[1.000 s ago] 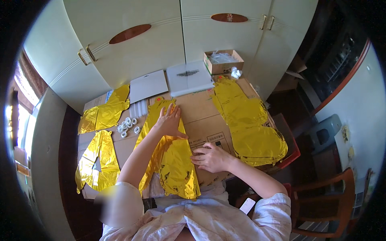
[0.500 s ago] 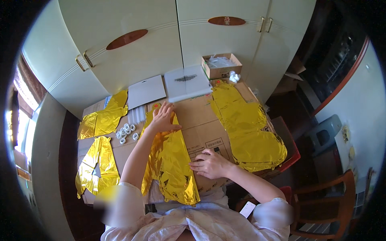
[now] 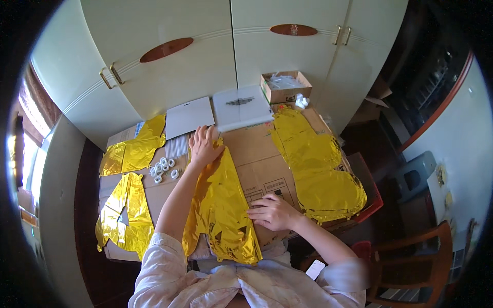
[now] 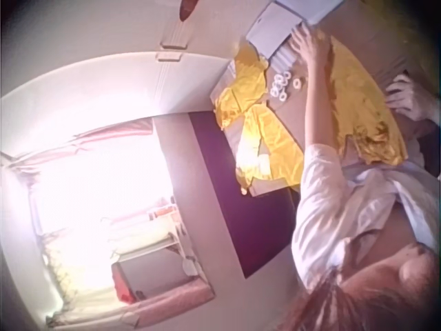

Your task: Folding and packaging gold foil decorations into packets and labeling them.

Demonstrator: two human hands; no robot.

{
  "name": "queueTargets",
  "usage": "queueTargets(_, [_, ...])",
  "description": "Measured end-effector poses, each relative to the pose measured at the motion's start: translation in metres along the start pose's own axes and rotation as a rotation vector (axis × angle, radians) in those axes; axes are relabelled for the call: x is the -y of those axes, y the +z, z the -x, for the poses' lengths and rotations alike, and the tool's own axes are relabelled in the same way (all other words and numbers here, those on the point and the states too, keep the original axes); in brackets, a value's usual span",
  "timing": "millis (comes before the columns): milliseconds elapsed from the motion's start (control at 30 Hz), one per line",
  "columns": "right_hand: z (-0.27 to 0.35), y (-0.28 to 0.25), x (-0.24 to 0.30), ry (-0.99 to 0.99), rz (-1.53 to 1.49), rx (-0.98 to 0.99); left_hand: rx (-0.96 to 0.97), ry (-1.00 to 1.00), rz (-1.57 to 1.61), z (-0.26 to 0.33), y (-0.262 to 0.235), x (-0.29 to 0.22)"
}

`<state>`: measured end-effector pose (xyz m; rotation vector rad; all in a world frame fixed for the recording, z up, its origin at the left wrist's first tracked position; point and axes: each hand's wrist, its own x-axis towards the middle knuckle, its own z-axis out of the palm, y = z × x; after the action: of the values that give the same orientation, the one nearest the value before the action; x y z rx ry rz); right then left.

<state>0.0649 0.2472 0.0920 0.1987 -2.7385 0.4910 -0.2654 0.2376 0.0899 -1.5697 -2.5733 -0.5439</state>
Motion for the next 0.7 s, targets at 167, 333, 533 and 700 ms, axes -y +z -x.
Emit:
queueTargets(167, [0.004,0.002,0.006,0.078,-0.125,-0.082,-0.03,0.118,0.056,0.06,-0.033,0.005])
queueTargets(333, [-0.012,0.006,0.009,0.162,-0.155,-0.181,0.177,0.128,0.044,0.164,-0.082,0.026])
queueTargets(533, [-0.03,0.025,-0.005,0.283,0.068,-0.097,0.179,0.237,0.084,0.222,-0.085,0.024])
queueTargets(700, [-0.03,0.035,-0.003,0.256,0.093,-0.066,0.185,0.247,0.089,0.22,-0.081,0.014])
